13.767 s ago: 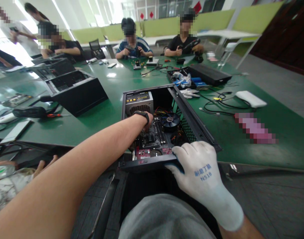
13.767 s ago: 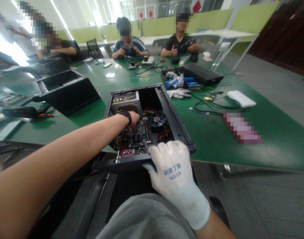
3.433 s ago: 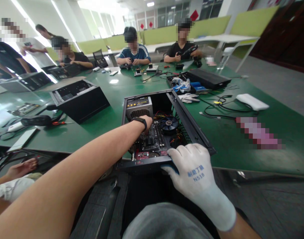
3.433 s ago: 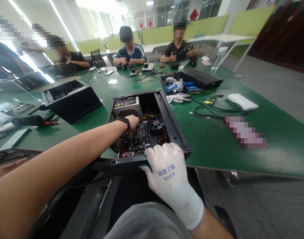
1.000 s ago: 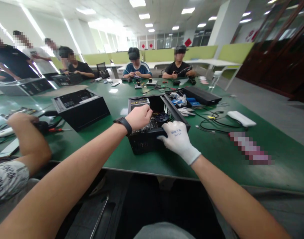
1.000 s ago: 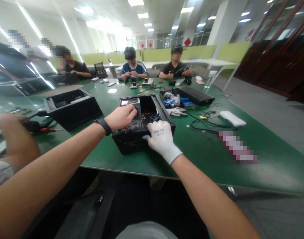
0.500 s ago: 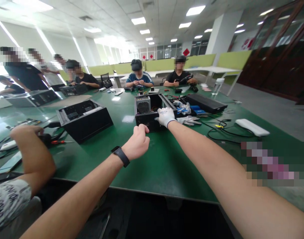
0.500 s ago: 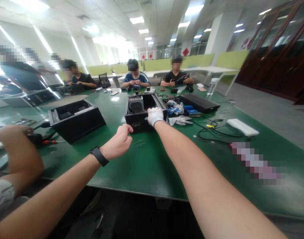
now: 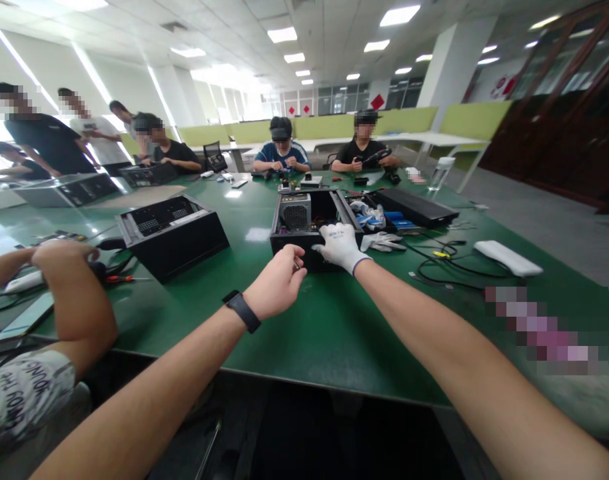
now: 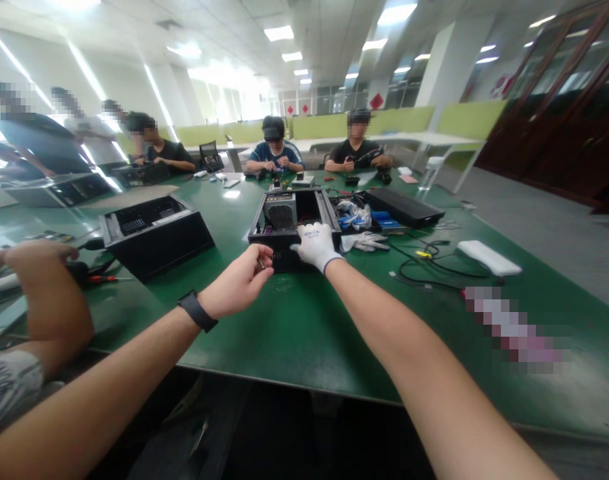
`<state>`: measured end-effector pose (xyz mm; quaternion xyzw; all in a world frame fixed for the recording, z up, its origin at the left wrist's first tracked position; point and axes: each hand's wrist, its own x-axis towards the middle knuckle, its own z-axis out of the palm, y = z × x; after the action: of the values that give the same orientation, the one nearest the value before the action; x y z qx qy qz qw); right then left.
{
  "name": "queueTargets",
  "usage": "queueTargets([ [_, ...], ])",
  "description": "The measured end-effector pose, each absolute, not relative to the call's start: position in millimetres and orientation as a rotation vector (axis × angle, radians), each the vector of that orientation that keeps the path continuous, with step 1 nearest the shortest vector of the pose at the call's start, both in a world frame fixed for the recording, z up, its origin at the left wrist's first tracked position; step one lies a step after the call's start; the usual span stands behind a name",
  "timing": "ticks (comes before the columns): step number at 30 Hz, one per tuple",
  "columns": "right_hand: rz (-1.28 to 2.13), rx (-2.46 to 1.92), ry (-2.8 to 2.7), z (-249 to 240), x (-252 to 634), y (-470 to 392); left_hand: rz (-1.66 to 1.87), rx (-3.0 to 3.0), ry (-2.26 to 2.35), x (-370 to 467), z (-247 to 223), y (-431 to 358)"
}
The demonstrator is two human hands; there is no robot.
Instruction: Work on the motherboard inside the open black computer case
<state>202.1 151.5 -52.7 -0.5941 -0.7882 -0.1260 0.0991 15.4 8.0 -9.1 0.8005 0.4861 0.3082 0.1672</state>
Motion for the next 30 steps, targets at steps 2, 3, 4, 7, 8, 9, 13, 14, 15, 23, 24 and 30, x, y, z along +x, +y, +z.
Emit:
queueTargets([
  [2,-0.389,-1.737,-2.314,-55.5,203.9,126.7,0.921,2.290,1.390,17.9,1.5,7.3],
  [3,-0.397,-1.723,-2.307,-56.7,205.6,112.6,0.938,2.296,1.405,19.7,6.4,7.3],
  [4,-0.407,-1.707,-2.300,-57.7,207.8,97.6,0.943,2.295,1.431,21.9,10.9,7.7],
  [7,-0.423,-1.662,-2.296,-59.7,216.5,48.9,0.907,2.297,1.555,29.8,20.0,11.7],
  [8,-0.424,-1.651,-2.297,-59.9,219.6,32.2,0.871,2.319,1.592,32.5,21.2,13.7],
  [9,-0.424,-1.641,-2.297,-60.0,222.5,15.5,0.827,2.346,1.632,35.0,21.5,16.0],
  [13,-0.403,-1.608,-2.313,-59.2,231.2,-46.2,0.588,2.455,1.710,44.1,14.1,25.6],
  [14,-0.392,-1.604,-2.316,-59.2,232.8,-59.8,0.511,2.485,1.710,46.1,10.7,28.2],
  [15,-0.377,-1.598,-2.318,-59.4,234.4,-72.6,0.427,2.519,1.705,48.1,6.8,30.8],
  [23,-0.250,-1.465,-2.284,-64.6,246.1,-145.6,-0.232,2.626,1.686,61.6,-26.9,42.8],
  [24,-0.249,-1.457,-2.277,-65.0,246.7,-149.9,-0.308,2.616,1.681,63.9,-29.9,42.0],
  [30,-0.221,-1.452,-2.264,-67.2,247.9,-154.6,-0.649,2.513,1.641,76.8,-42.2,40.5],
])
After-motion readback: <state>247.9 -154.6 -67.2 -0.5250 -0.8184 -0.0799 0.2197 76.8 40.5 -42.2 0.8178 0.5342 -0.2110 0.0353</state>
